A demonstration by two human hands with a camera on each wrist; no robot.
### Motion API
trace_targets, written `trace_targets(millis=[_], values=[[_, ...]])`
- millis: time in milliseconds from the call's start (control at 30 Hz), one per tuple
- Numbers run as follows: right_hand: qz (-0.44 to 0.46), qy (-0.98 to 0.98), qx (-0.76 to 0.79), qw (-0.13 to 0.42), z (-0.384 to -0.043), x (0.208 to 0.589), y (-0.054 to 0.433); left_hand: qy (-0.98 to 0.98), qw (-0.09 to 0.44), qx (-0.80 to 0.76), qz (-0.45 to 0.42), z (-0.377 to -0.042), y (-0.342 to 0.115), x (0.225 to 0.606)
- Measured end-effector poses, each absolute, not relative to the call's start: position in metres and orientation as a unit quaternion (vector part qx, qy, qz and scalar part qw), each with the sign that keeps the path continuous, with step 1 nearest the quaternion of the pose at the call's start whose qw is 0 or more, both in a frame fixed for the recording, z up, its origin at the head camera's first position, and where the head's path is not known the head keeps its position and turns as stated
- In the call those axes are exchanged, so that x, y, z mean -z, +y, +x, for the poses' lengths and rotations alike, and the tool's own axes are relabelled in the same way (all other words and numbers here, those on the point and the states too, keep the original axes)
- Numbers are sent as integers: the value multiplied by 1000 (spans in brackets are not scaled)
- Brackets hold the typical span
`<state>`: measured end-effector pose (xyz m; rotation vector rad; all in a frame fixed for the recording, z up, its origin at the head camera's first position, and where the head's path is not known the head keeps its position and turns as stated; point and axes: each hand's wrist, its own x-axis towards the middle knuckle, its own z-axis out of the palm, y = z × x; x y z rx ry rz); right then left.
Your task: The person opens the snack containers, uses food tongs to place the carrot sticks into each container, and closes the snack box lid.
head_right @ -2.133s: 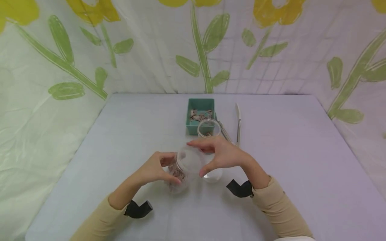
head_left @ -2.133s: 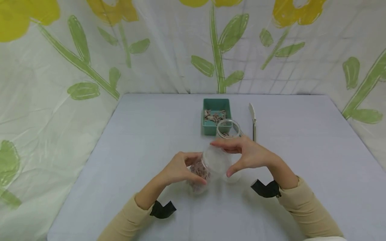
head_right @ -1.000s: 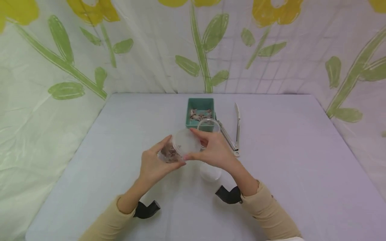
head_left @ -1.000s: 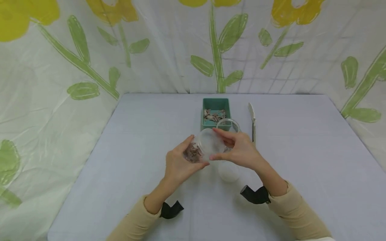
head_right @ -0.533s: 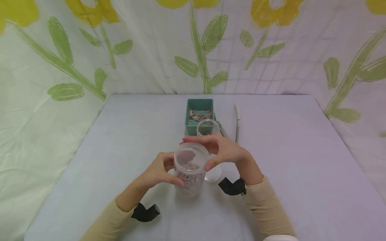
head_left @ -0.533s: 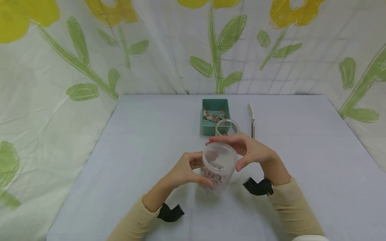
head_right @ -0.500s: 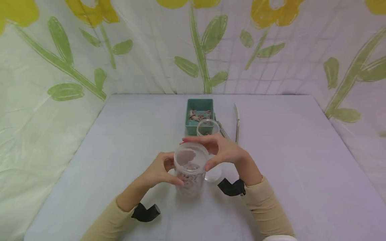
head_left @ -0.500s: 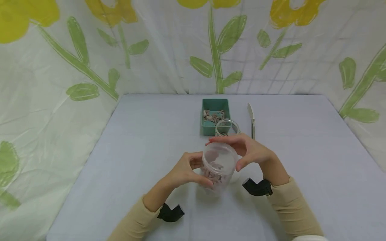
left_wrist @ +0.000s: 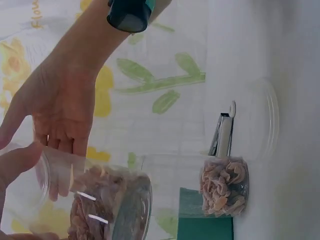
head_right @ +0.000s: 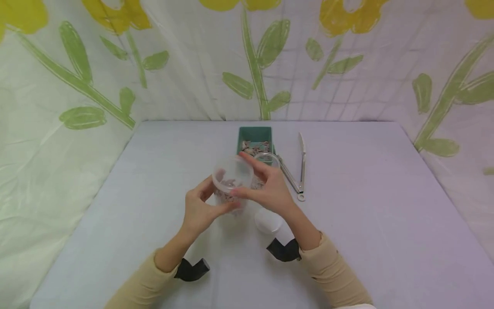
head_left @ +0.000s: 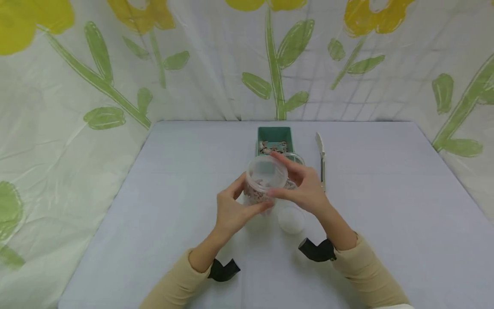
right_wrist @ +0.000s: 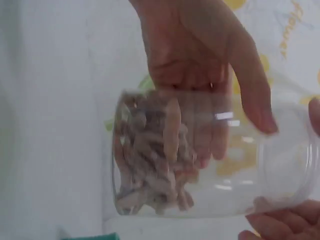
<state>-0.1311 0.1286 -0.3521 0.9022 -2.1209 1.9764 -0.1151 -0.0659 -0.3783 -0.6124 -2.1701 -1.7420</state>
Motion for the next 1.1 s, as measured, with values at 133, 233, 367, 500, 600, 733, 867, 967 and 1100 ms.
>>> trace_targets(millis=[133, 233, 367, 500, 600, 733, 867, 967, 1100], values=[[261, -746, -607, 79, -124, 348, 122, -754, 183, 600, -193, -118, -65, 375], [291, -718, -628, 67, -128, 347, 129, -745, 146, 620, -201, -120, -70, 374], [370, -651, -662, 19, -138, 350, 140, -717, 23, 656, -234, -121, -79, 373], [425, -617, -662, -28, -145, 353, 142, -691, -60, 667, -270, -121, -82, 373], [419, -619, -664, -15, -145, 357, 139, -687, -51, 668, -282, -121, -82, 376], [381, -636, -671, 18, -143, 360, 132, -695, -14, 664, -276, -122, -81, 379], [337, -665, -666, 34, -140, 359, 126, -700, 8, 664, -263, -122, -79, 383], [315, -691, -650, 46, -138, 357, 123, -703, 23, 665, -252, -120, -76, 385], [303, -715, -628, 56, -138, 358, 121, -714, 42, 660, -231, -118, -73, 384]])
